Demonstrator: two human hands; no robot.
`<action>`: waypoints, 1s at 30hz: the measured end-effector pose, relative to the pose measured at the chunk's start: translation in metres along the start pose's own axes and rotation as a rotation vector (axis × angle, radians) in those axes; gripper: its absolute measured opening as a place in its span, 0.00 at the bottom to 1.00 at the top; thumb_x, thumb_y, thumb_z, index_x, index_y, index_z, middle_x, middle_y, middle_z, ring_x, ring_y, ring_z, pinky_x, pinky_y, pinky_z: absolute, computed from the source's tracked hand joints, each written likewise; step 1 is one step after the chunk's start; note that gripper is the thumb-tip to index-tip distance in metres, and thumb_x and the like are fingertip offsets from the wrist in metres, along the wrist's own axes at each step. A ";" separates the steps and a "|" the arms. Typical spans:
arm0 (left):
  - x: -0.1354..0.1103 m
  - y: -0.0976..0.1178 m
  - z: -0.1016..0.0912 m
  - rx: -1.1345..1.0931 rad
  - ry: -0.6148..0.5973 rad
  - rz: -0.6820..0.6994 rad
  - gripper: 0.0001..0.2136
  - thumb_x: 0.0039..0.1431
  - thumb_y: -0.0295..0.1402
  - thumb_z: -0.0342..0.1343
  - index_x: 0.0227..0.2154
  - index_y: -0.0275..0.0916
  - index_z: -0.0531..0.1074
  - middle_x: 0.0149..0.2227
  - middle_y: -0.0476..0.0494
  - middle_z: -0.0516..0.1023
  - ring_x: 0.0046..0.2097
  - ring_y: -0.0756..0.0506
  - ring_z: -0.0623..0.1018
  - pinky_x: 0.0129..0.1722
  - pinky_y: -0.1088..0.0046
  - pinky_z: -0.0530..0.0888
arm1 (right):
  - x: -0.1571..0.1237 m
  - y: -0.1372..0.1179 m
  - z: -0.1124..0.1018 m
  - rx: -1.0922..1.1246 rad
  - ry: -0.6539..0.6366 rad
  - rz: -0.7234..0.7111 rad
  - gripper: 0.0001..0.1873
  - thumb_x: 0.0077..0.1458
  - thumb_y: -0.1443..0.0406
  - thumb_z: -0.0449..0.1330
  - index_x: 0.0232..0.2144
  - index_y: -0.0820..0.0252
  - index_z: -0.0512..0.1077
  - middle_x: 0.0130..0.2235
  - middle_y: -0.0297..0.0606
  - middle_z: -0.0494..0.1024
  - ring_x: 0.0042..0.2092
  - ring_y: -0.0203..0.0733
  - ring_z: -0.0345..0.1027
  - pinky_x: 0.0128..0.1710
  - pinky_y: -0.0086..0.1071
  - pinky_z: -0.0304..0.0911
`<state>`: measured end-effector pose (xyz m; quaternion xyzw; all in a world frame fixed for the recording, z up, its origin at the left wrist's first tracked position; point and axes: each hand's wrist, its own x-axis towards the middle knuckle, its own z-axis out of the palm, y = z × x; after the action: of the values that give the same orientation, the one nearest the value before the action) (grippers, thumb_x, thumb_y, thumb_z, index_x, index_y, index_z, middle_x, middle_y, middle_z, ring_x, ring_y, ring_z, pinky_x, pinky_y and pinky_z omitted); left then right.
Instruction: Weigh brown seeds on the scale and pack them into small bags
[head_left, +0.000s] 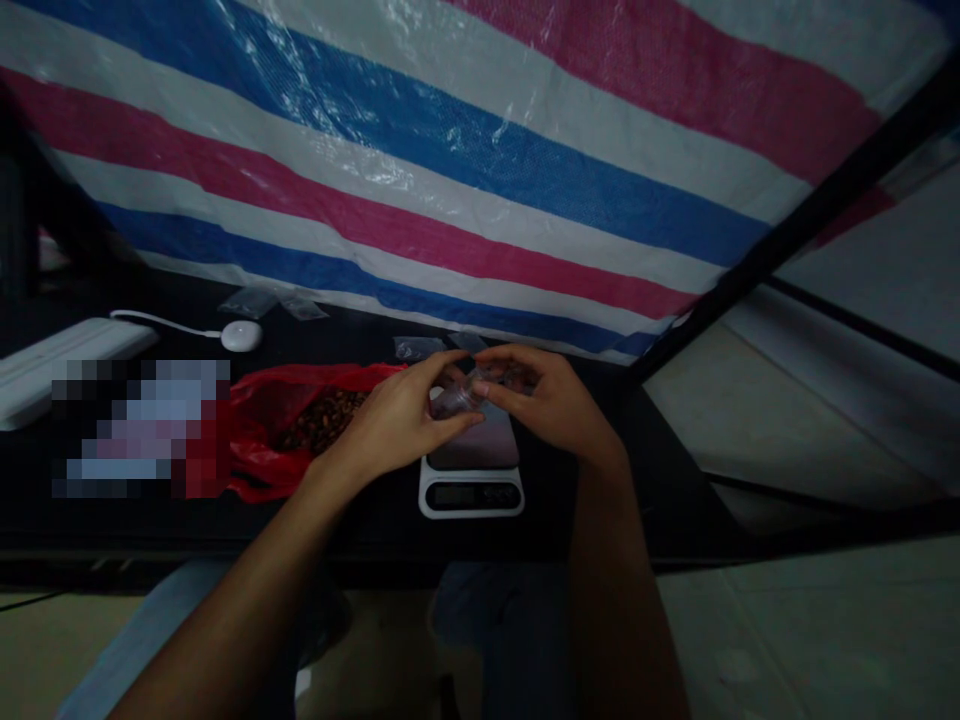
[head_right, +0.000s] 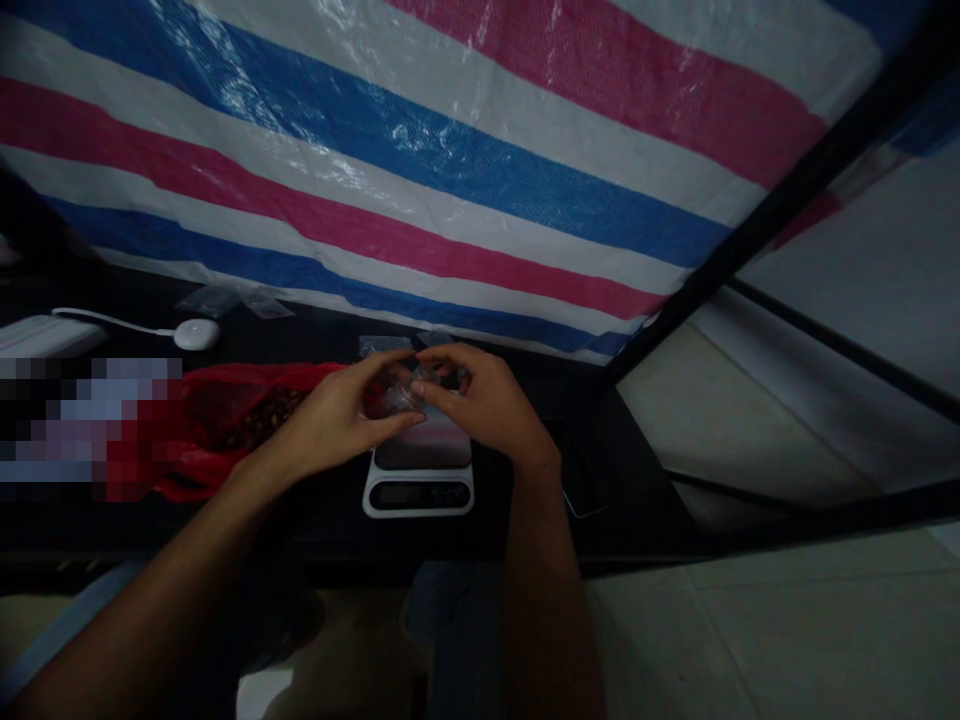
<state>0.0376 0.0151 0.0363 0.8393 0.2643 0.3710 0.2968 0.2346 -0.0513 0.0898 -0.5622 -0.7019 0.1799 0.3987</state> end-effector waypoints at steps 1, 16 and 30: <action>0.000 0.000 -0.001 -0.016 0.006 0.010 0.33 0.56 0.43 0.67 0.63 0.40 0.67 0.54 0.40 0.81 0.53 0.38 0.81 0.54 0.60 0.76 | 0.000 0.000 -0.001 0.015 0.010 0.005 0.17 0.55 0.61 0.70 0.47 0.58 0.80 0.42 0.39 0.83 0.41 0.42 0.74 0.37 0.34 0.68; -0.002 0.002 -0.009 -0.103 -0.016 0.027 0.28 0.63 0.41 0.62 0.64 0.40 0.67 0.56 0.38 0.79 0.54 0.40 0.80 0.56 0.61 0.76 | -0.009 0.001 -0.011 0.199 -0.060 0.026 0.23 0.52 0.63 0.70 0.52 0.54 0.77 0.51 0.42 0.79 0.49 0.45 0.75 0.47 0.38 0.74; -0.002 -0.008 -0.024 -0.056 0.004 0.003 0.31 0.61 0.42 0.62 0.65 0.40 0.65 0.56 0.38 0.79 0.55 0.38 0.80 0.59 0.57 0.75 | -0.004 0.040 0.009 -0.045 -0.258 0.145 0.19 0.50 0.69 0.69 0.47 0.61 0.77 0.48 0.42 0.81 0.50 0.46 0.76 0.51 0.41 0.70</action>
<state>0.0159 0.0267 0.0435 0.8303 0.2532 0.3802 0.3193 0.2537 -0.0410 0.0553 -0.5924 -0.7086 0.2633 0.2785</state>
